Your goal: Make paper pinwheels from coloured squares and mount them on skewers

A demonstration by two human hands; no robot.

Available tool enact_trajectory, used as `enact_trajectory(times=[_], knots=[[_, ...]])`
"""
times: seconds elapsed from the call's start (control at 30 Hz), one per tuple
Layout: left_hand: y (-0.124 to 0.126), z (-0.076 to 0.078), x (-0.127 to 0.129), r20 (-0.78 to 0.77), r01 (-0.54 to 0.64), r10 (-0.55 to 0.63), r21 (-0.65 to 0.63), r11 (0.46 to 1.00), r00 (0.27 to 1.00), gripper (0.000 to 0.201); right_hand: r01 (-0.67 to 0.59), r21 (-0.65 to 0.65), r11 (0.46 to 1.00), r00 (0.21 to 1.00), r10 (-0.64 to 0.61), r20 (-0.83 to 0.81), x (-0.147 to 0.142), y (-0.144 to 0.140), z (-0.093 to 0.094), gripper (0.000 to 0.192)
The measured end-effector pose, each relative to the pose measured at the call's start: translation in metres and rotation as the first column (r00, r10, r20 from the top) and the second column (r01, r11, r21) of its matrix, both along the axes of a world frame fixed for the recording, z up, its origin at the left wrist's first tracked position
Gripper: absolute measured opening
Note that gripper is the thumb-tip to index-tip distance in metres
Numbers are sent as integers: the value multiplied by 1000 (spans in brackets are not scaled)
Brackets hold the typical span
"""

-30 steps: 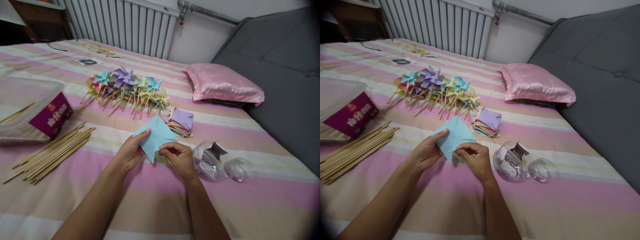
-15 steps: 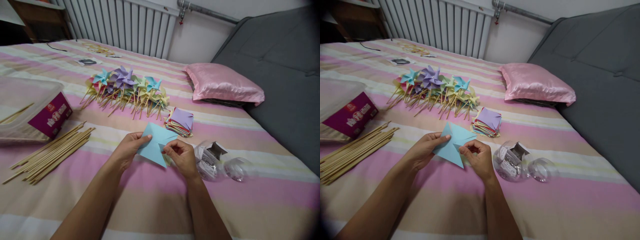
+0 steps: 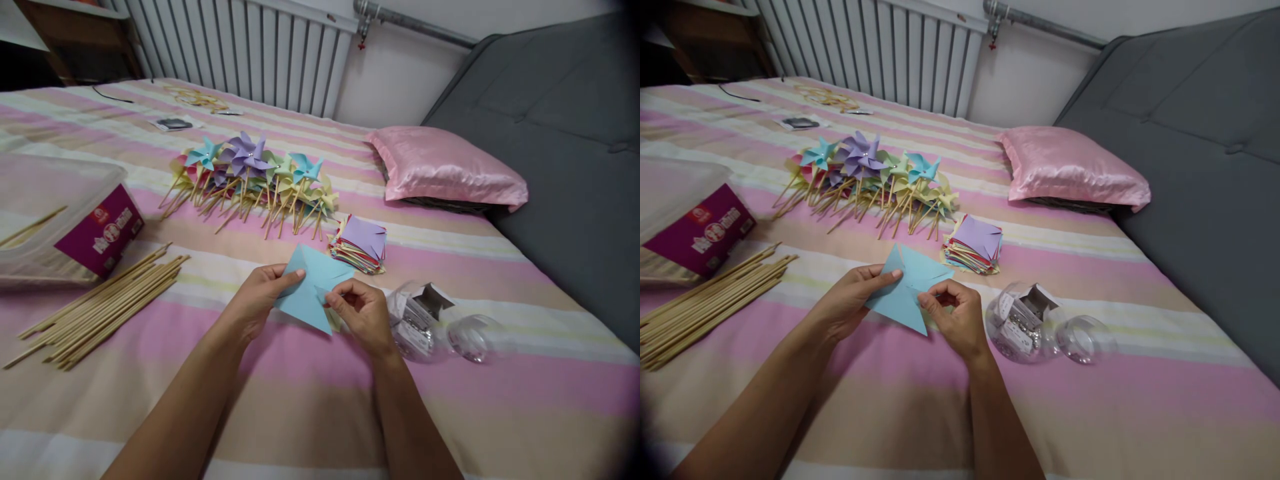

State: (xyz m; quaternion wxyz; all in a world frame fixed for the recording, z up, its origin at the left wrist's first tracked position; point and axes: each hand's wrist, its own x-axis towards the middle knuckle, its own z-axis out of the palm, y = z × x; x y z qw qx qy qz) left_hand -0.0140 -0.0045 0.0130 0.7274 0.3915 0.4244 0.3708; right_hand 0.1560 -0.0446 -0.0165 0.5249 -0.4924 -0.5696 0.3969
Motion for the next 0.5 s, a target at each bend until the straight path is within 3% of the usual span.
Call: enact_trajectory(times=[0.13,0.3,0.4,0.5], knots=[[0,0,0,-16,-12,12,11,1000,1000,26,18,19,1000,996,-17,-88,0,0,0,17],[1,-3,-1,-44,-18,20,60,998,999,29,171,65,983,942,-144,-302,1,2,-1,30],[0,-4,0,-75,-7,12,78,997,997,25,219,55,974,931,-191,-311,0,3,0,46],[-1,-3,0,-103,32,-20,121,992,995,24,168,8,986,941,-158,-298,-1,5,-2,46]])
